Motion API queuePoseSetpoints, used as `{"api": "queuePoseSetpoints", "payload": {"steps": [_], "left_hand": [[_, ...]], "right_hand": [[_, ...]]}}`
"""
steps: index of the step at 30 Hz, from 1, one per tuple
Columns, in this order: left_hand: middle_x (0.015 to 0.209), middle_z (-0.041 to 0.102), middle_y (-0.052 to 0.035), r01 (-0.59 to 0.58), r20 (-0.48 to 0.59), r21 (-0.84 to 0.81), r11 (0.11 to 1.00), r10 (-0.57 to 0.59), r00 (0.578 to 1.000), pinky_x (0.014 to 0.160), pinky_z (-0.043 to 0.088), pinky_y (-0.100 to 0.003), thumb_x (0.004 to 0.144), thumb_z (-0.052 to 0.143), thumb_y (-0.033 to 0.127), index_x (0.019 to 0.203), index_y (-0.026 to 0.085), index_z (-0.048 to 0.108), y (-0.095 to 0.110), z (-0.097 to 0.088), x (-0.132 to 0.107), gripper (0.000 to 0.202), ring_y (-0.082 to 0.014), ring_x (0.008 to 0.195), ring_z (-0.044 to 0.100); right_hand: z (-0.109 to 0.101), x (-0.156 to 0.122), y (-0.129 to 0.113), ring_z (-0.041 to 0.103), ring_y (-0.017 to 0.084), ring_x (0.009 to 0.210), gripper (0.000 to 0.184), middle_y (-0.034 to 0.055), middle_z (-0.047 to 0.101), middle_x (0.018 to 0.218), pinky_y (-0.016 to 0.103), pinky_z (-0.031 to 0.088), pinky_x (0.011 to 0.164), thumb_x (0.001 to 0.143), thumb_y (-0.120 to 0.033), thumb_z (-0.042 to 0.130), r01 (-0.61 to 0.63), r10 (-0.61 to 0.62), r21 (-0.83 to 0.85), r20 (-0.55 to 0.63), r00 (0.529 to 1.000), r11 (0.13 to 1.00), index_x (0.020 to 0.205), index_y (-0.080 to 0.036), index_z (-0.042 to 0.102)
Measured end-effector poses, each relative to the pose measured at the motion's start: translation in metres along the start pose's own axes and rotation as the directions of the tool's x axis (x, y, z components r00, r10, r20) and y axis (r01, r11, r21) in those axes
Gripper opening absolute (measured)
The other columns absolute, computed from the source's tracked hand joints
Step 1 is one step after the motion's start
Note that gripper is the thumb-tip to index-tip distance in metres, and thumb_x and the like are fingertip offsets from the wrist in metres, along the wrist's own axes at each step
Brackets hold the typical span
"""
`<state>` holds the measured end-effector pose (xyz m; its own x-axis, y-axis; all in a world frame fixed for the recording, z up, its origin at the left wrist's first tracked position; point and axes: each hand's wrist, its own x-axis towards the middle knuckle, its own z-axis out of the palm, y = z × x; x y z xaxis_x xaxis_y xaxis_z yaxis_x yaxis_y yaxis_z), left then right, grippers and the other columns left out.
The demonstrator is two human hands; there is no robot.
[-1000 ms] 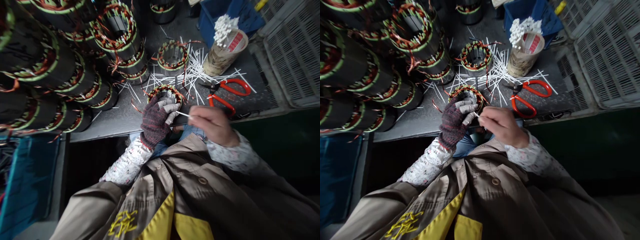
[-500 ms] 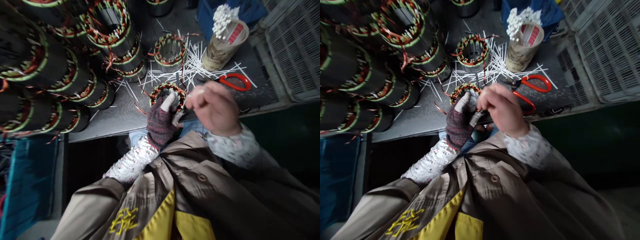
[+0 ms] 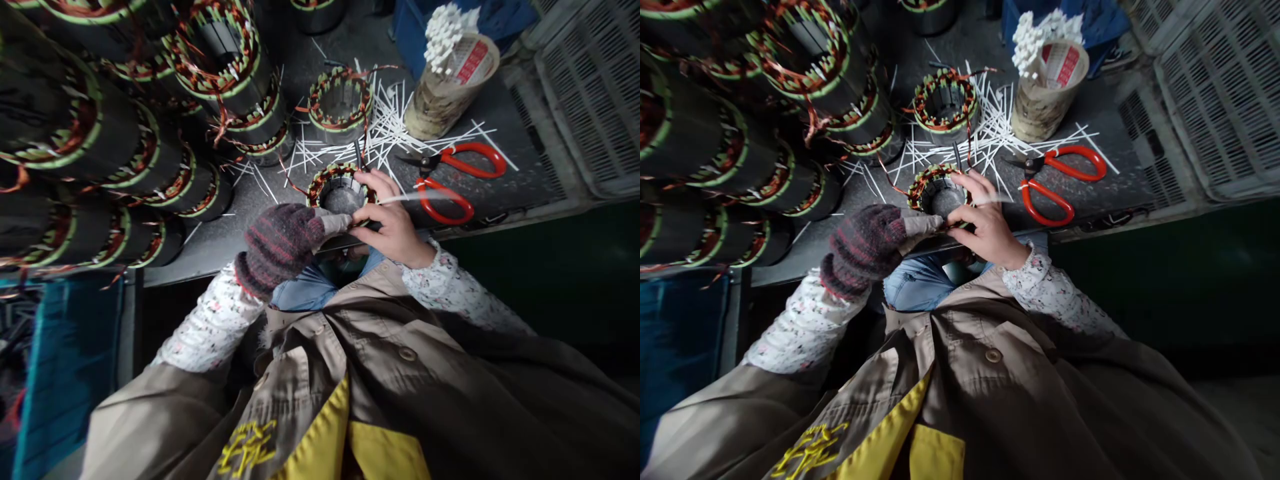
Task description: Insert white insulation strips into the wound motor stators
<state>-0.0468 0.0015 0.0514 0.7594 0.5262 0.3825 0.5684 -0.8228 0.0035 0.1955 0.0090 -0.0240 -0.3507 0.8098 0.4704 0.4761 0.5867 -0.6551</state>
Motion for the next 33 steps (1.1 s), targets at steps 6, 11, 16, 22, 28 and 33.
{"api": "queuePoseSetpoints", "payload": {"steps": [6, 11, 16, 22, 28, 33], "left_hand": [[0.111, 0.077, -0.0062, -0.132, 0.090, 0.079, 0.988, 0.125, 0.988, 0.070, 0.056, -0.042, 0.104, 0.039, 0.036, 0.116, 0.028, 0.071, -0.018, 0.000, 0.016, 0.036, -0.0260, 0.088, 0.072], [0.125, 0.074, 0.0010, -0.111, -0.018, -0.159, 0.981, 0.109, 0.994, 0.119, 0.045, -0.053, 0.102, 0.051, 0.032, 0.121, 0.035, 0.067, -0.022, 0.003, 0.013, 0.025, -0.0227, 0.123, 0.067], [0.122, 0.075, -0.0044, -0.102, -0.049, -0.308, 0.946, 0.091, 0.995, 0.122, 0.044, -0.053, 0.101, 0.056, 0.037, 0.111, 0.025, 0.063, -0.020, 0.020, 0.013, 0.017, -0.0222, 0.118, 0.071], [0.090, 0.076, -0.0040, 0.083, -0.297, -0.128, 0.988, -0.118, 0.948, 0.107, 0.059, -0.048, 0.096, 0.064, 0.035, 0.102, 0.024, 0.062, 0.016, 0.045, 0.013, 0.013, -0.0215, 0.086, 0.075], [0.115, 0.076, -0.0096, 0.263, -0.370, -0.126, 0.956, -0.292, 0.882, 0.114, 0.050, -0.049, 0.093, 0.068, 0.030, 0.121, 0.020, 0.057, 0.037, 0.055, 0.017, 0.032, -0.0243, 0.111, 0.073], [0.133, 0.068, -0.0171, 0.307, -0.334, -0.085, 0.948, -0.317, 0.887, 0.116, 0.048, -0.046, 0.093, 0.069, 0.041, 0.150, 0.016, 0.040, 0.036, 0.060, 0.014, 0.068, -0.0287, 0.127, 0.066]], "right_hand": [[-0.010, 0.004, -0.012, 0.051, 0.034, 0.137, 0.005, 0.0050, 0.061, 0.138, 0.064, 0.040, 0.115, 0.085, -0.025, 0.068, 0.059, -0.056, 0.067, -0.046, 0.997, 0.996, 0.081, -0.026, 0.070], [-0.055, 0.039, 0.008, 0.066, 0.021, 0.091, 0.023, 0.0045, 0.066, 0.093, 0.045, 0.057, 0.089, 0.094, -0.039, 0.060, 0.071, -0.031, 0.058, -0.507, 0.862, 0.996, 0.077, -0.024, 0.061], [-0.091, 0.099, 0.081, 0.063, 0.026, 0.113, 0.019, 0.0085, 0.066, 0.101, 0.040, 0.053, 0.093, 0.091, -0.033, 0.068, -0.219, 0.147, -0.074, -0.531, 0.835, 0.973, 0.081, -0.018, 0.061], [-0.088, 0.085, 0.066, 0.072, 0.019, 0.089, 0.005, 0.0062, 0.071, 0.100, 0.034, 0.059, 0.076, 0.095, -0.027, 0.063, -0.081, 0.067, -0.005, -0.521, 0.851, 0.997, 0.096, -0.023, 0.065], [-0.058, -0.001, -0.014, 0.077, 0.019, 0.080, 0.018, 0.0042, 0.078, 0.098, 0.035, 0.064, 0.073, 0.099, -0.023, 0.052, 0.085, -0.085, -0.016, -0.390, 0.917, 0.996, 0.103, -0.026, 0.069], [-0.042, -0.043, -0.016, 0.075, 0.024, 0.101, 0.016, 0.0080, 0.079, 0.104, 0.043, 0.066, 0.082, 0.095, -0.025, 0.053, 0.365, -0.359, 0.021, -0.132, 0.924, 0.931, 0.091, -0.026, 0.068]]}}
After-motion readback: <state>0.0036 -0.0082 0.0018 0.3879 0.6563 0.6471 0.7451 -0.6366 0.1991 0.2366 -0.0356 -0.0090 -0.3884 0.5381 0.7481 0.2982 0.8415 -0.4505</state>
